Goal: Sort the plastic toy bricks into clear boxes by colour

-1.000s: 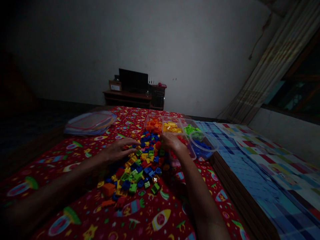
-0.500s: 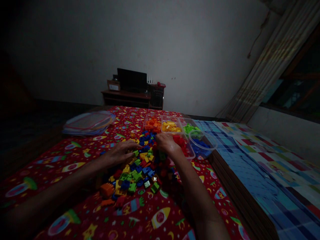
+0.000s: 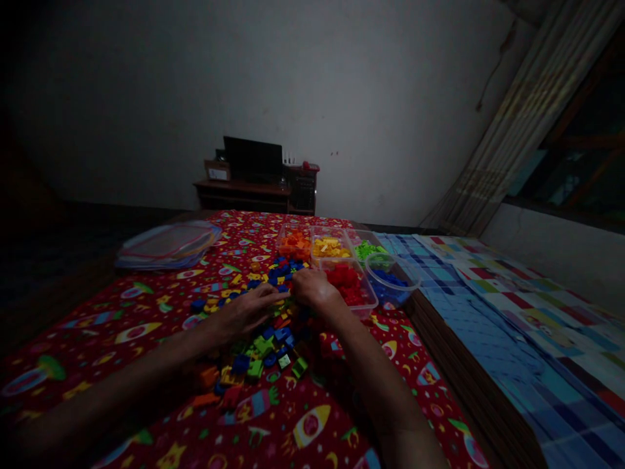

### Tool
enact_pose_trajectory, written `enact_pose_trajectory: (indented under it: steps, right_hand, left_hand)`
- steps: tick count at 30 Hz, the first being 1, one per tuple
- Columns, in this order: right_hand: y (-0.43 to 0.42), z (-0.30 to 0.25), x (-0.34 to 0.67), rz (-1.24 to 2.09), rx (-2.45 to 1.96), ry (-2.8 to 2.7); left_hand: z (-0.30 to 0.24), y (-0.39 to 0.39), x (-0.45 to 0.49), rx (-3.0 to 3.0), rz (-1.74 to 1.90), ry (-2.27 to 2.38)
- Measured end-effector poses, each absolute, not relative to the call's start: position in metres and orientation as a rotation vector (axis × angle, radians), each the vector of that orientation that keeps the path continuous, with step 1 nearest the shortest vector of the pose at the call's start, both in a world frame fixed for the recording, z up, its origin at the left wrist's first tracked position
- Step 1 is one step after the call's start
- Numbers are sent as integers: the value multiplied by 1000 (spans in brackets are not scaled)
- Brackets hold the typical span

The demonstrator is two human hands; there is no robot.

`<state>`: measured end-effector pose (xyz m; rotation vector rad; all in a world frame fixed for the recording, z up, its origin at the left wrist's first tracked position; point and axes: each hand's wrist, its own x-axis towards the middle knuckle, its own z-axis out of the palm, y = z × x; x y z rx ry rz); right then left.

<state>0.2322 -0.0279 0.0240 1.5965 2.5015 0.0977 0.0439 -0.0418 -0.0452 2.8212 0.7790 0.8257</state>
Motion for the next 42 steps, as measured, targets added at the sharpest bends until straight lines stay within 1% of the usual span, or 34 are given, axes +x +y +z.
enact_pose_trajectory:
  steps: [3,8,11,14,19,22,24,32,38,42]
  right_hand:
    - [-27,28,234,75,1648,2612]
    - [-24,34,238,48,1741,2865]
    - [-22,34,237,-3,1823,2946]
    - [-22,35,237,-66,1852,2977]
    - [-22,36,238,-329,1630,3111]
    - [-20,31,234,-507,1421,3175]
    - [-20,25,230,-558,1347,3187]
    - [-30,15,212,-489,1396,3150]
    - [-32,11,211,-406,1340,3229]
    - [-29,14,218,-368,1434,3214]
  left_hand:
    - [-48,-42,46,2890,822,763]
    - [-45,-42,48,2947,657,739]
    - [-40,-42,48,2891,685,793]
    - [-36,-40,45,2750,797,869]
    - [-30,-28,36,2356,1029,1129]
    - [-25,-23,34,2087,1022,1206]
    - [-22,-23,34,1940,999,1185]
    - [-20,-24,32,1737,1063,1219]
    - [-17,-23,31,1795,1033,1222]
    - [-10,-24,26,1922,1037,1257]
